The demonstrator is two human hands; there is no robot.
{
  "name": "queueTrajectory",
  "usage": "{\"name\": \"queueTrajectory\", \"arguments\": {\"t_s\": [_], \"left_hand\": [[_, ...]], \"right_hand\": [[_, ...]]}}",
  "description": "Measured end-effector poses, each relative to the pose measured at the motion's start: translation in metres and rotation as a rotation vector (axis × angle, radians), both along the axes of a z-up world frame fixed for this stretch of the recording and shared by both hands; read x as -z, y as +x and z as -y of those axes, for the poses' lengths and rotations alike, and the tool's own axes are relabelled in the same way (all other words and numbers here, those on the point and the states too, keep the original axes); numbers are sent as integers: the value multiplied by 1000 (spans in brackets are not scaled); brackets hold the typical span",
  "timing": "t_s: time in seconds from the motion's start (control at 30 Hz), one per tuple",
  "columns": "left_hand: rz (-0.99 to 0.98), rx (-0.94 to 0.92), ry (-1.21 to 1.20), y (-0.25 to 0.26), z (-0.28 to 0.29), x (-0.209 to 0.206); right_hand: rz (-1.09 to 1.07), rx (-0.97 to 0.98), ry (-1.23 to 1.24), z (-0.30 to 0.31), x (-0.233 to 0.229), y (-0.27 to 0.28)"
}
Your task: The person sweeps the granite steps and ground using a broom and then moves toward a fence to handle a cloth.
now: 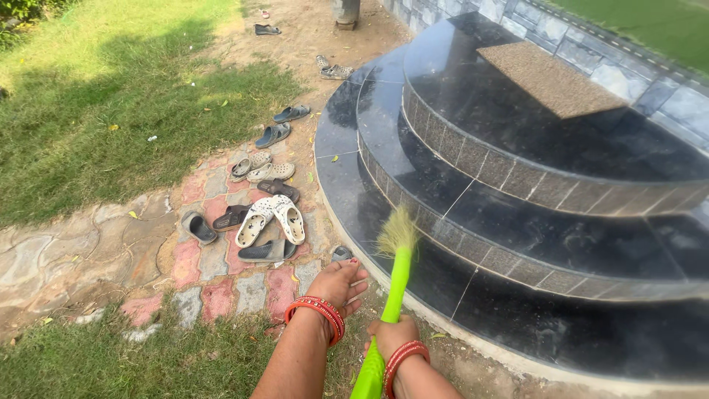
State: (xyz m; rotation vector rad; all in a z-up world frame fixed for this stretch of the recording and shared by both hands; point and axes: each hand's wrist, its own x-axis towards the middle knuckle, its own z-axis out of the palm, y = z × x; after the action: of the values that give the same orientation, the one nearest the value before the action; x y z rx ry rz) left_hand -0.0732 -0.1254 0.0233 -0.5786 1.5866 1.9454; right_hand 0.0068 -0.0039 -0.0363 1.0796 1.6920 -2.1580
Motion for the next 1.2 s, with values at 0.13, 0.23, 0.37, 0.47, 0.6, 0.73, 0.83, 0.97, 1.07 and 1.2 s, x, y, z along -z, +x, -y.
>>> {"name": "queueTrajectory", "arguments": {"t_s": [0.13, 0.23, 0.37, 0.47, 0.6, 0.73, 0.83, 0.97, 1.07, 1.2], "left_hand": [[-10, 67, -44, 12, 3, -19], [-39, 88, -94, 20, 6, -35], [-44, 68, -49, 28, 12, -38], [-25, 13, -4, 28, 25, -24], [29, -95, 33, 27, 37, -1], [44, -175, 77, 32, 39, 16], [57, -269, 124, 32, 37, 22], [74, -332, 76, 27, 47, 28], [73, -400, 64, 26, 56, 29], [76, -389, 30, 18, 52, 20]], "right_hand": [[103, 197, 63, -1, 6, 26], [183, 342, 58, -16, 27, 36], [256, 150, 78, -86, 81, 37], [288, 63, -7, -126, 119, 22], [282, -130, 77, -101, 144, -16], [316, -175, 36, -54, 138, -61], [301, -443, 345, -33, 123, -91], [152, -484, 95, -44, 92, -128], [46, -510, 54, -46, 57, -137], [-2, -421, 111, -28, 10, -105]]}}
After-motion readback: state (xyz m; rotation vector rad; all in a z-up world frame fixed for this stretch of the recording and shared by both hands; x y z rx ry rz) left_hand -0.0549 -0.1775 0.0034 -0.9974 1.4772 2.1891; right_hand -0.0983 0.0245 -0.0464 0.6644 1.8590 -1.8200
